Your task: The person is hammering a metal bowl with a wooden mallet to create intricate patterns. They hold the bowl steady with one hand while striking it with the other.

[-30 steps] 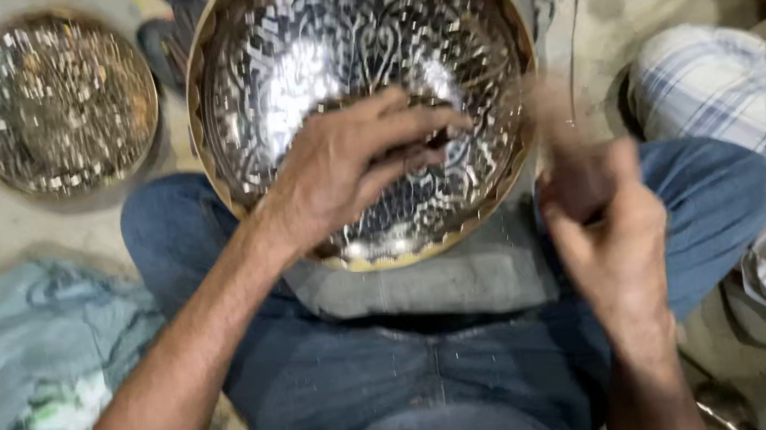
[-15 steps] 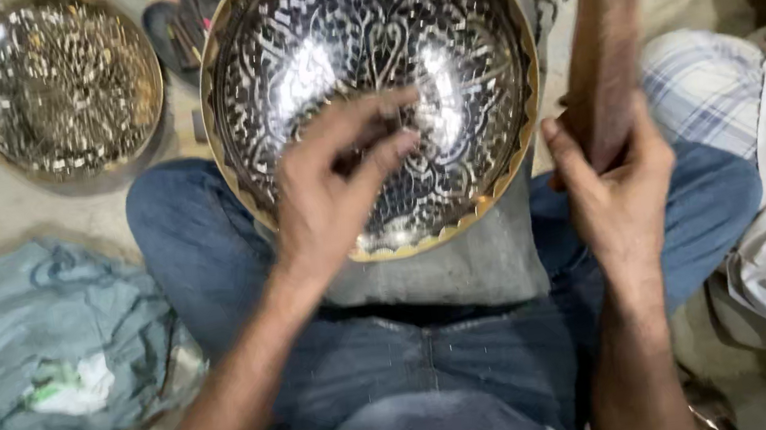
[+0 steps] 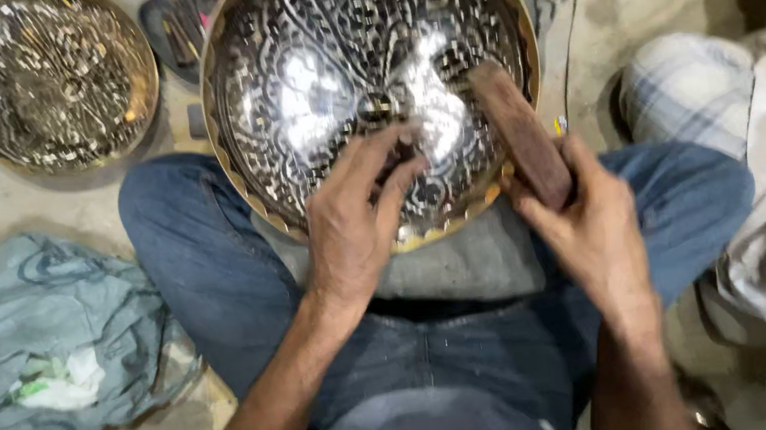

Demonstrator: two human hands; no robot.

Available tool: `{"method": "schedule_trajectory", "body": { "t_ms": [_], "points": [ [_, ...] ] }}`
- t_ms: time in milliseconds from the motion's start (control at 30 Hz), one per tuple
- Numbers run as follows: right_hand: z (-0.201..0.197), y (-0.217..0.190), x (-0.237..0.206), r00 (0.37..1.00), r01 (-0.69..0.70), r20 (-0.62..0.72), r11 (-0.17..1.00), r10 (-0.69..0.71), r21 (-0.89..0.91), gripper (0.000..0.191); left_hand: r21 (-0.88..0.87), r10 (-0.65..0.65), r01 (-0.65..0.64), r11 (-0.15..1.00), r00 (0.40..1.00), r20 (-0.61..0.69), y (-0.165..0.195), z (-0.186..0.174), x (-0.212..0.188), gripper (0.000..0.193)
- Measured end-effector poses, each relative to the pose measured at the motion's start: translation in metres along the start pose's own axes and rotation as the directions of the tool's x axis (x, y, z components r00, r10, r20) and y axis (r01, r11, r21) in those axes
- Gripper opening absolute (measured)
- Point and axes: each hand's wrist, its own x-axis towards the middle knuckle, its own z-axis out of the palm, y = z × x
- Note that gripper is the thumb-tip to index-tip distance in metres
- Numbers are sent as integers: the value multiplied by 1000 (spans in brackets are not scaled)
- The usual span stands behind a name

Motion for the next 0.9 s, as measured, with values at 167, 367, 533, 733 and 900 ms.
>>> {"method": "schedule_trajectory", "body": {
  "t_ms": [167, 367, 533, 733, 900],
  "points": [
    [-30, -19, 12, 998, 11, 62, 986, -1, -165, 53, 52, 79, -77, 996, 996, -40, -2, 4, -6, 30],
    [-47, -38, 17, 967, 253, 98, 910, -234, -328, 55, 42, 78, -80, 996, 996, 31, -16, 12, -10, 32],
    [-43, -32, 18, 942, 327, 96, 807, -323, -492, 48, 53, -5, 1, 999, 998, 67, -18, 14, -10, 30],
    [-47, -29, 29, 936, 327, 73, 770, -345, -548, 36, 39, 84, -85, 996, 996, 24, -14, 10, -7, 29],
    [-49, -45, 39, 999, 11, -29, 986, -16, -166, 32, 54, 34, -35, 998, 999, 18, -9, 7, -6, 29]
  ]
}}
